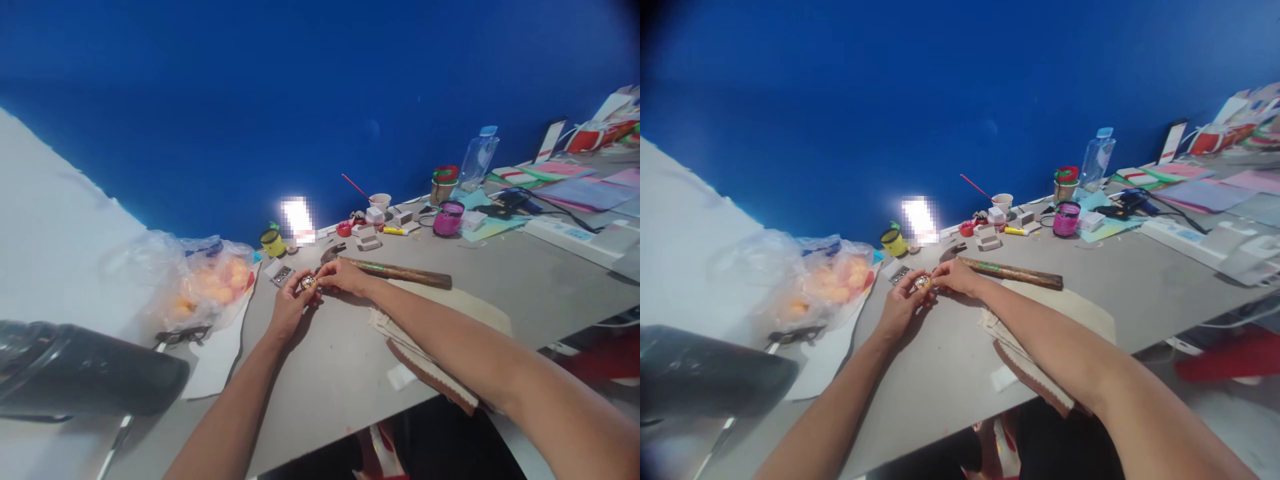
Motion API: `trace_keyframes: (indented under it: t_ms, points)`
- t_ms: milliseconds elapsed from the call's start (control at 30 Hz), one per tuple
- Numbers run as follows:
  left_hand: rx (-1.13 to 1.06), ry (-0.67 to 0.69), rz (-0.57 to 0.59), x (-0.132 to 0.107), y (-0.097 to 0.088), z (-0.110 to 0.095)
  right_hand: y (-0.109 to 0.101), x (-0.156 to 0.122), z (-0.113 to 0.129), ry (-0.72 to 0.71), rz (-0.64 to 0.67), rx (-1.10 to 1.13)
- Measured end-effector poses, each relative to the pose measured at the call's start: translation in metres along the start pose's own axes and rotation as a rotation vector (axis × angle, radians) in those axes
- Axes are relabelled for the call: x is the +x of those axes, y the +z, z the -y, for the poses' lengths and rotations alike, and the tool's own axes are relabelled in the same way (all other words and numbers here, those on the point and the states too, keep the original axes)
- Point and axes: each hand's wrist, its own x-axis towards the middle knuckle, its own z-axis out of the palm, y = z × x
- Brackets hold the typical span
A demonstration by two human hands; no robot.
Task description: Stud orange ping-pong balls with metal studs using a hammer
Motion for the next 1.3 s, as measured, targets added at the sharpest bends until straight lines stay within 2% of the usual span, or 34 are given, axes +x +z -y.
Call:
trace_keyframes:
  t_ms: [233, 633, 1100, 1300]
  points:
    - [-0.163, 0.012, 0.031, 0.003, -0.002, -0.001, -0.001, 0.003, -0.004, 0.008, 0.006, 0.030]
    - [-0.184, -0.001, 0.013, 0.004, -0.003, -0.004, -0.003, 0.005, -0.009, -0.016, 0.056, 0.043]
    - [-0.144, -0.005, -0.023, 0.005, -0.003, -0.002, -0.002, 0.004, -0.009, -0.054, 0.047, 0.025]
    - [-0.181, 0.019, 0.003, 0.004, -0.004, -0.003, -0.002, 0.006, -0.010, -0.052, 0.046, 0.014]
